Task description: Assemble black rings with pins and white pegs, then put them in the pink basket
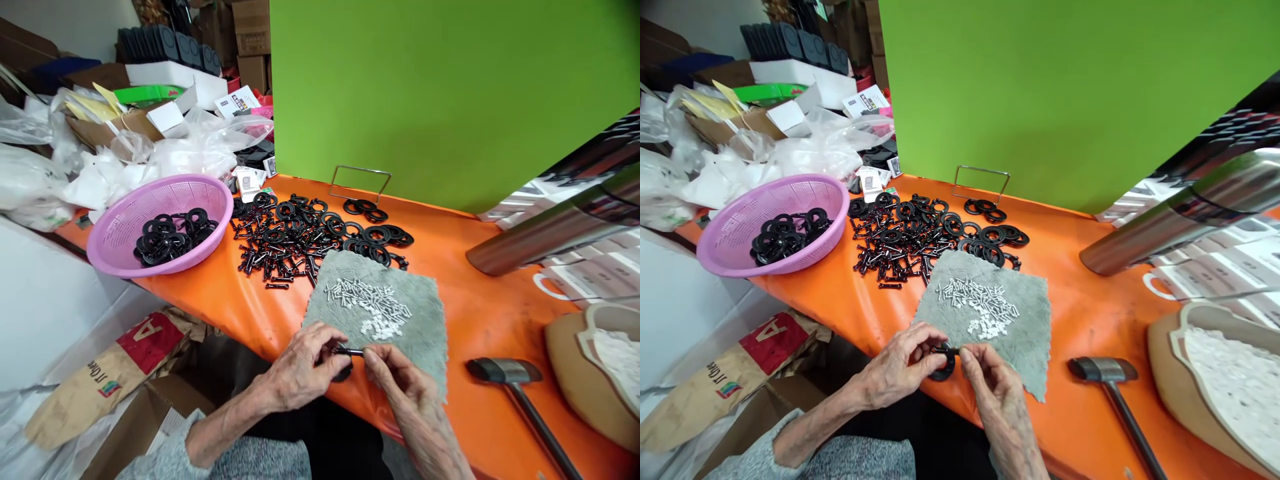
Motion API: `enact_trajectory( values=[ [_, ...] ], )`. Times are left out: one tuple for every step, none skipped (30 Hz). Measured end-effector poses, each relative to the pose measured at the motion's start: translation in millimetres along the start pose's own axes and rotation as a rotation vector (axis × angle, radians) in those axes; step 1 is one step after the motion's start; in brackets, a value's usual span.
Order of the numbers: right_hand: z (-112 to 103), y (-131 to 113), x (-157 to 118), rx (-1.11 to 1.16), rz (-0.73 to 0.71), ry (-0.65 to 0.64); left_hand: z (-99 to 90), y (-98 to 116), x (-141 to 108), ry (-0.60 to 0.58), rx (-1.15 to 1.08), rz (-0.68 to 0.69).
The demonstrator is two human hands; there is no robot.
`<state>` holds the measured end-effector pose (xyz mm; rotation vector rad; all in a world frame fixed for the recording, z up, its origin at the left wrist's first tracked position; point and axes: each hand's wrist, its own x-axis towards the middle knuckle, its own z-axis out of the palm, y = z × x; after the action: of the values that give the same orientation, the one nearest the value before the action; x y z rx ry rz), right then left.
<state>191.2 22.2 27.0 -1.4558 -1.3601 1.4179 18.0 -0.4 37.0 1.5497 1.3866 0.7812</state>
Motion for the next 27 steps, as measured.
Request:
enact_trajectory(
  values=[
    [1, -1, 1, 0.006, -0.004, -0.011, -1.2, 1, 3, -0.011, -0.023, -0.031],
    [1, -1, 2, -0.011, -0.012, -0.031, -2.2, 2, 5, -0.016, -0.025, -0.05],
    [0, -1, 4, -0.049, -0.034, -0.055, -2.8, 1, 6, -0.022, -0.013, -0.051],
    [-3, 0, 6, -0.106, -0.078, -0.083, -3.2, 0, 7, -0.026, 0.008, -0.034],
    [-7, 2, 8, -0.178, -0.145, -0.114, -3.0, -1, 6, -0.03, 0.032, -0.007],
    [-10, 5, 10, -0.26, -0.242, -0.147, -2.5, -3, 5, -0.032, 0.057, 0.025],
    [-14, 9, 12, -0.338, -0.353, -0.18, -1.5, -5, 3, -0.034, 0.082, 0.058],
    [-17, 13, 14, -0.395, -0.457, -0.207, -0.1, -7, 1, -0.035, 0.111, 0.086],
    [-18, 18, 16, -0.433, -0.546, -0.228, 1.5, -9, -1, -0.034, 0.141, 0.102],
    [-19, 24, 17, -0.459, -0.611, -0.243, 3.3, -11, -2, -0.035, 0.174, 0.107],
    [-19, 28, 18, -0.472, -0.655, -0.249, 5.1, -13, -3, -0.037, 0.207, 0.104],
    [-19, 33, 19, -0.479, -0.68, -0.253, 6.8, -14, -4, -0.039, 0.238, 0.095],
    [-18, 36, 20, -0.484, -0.696, -0.253, 8.3, -15, -4, -0.042, 0.263, 0.088],
    [-17, 39, 20, -0.493, -0.717, -0.256, 9.5, -17, -4, -0.042, 0.28, 0.085],
    [-16, 41, 20, -0.505, -0.738, -0.259, 10.5, -17, -4, -0.04, 0.289, 0.087],
    [-16, 43, 19, -0.518, -0.756, -0.261, 11.2, -18, -4, -0.036, 0.292, 0.093],
    [-16, 43, 18, -0.531, -0.772, -0.261, 11.7, -19, -4, -0.032, 0.29, 0.101],
    [-16, 44, 17, -0.545, -0.786, -0.26, 12.0, -19, -4, -0.03, 0.283, 0.11],
    [-16, 44, 16, -0.559, -0.796, -0.26, 12.1, -20, -5, -0.027, 0.274, 0.118],
    [-17, 44, 14, -0.572, -0.805, -0.262, 12.1, -21, -5, -0.024, 0.264, 0.128],
    [-17, 44, 13, -0.585, -0.814, -0.263, 12.0, -21, -6, -0.019, 0.254, 0.139],
    [-17, 45, 12, -0.596, -0.82, -0.264, 11.9, -22, -6, -0.012, 0.247, 0.148],
    [-17, 45, 11, -0.607, -0.822, -0.263, 11.9, -23, -7, -0.004, 0.244, 0.153],
    [-16, 46, 10, -0.618, -0.823, -0.261, 11.9, -24, -7, 0.002, 0.244, 0.153],
    [-14, 46, 10, -0.626, -0.822, -0.258, 11.8, -25, -8, 0.008, 0.248, 0.152],
    [-12, 47, 10, -0.632, -0.822, -0.254, 11.8, -25, -8, 0.011, 0.253, 0.152],
    [-11, 48, 10, -0.635, -0.822, -0.249, 11.8, -26, -9, 0.013, 0.257, 0.153]
  ],
)
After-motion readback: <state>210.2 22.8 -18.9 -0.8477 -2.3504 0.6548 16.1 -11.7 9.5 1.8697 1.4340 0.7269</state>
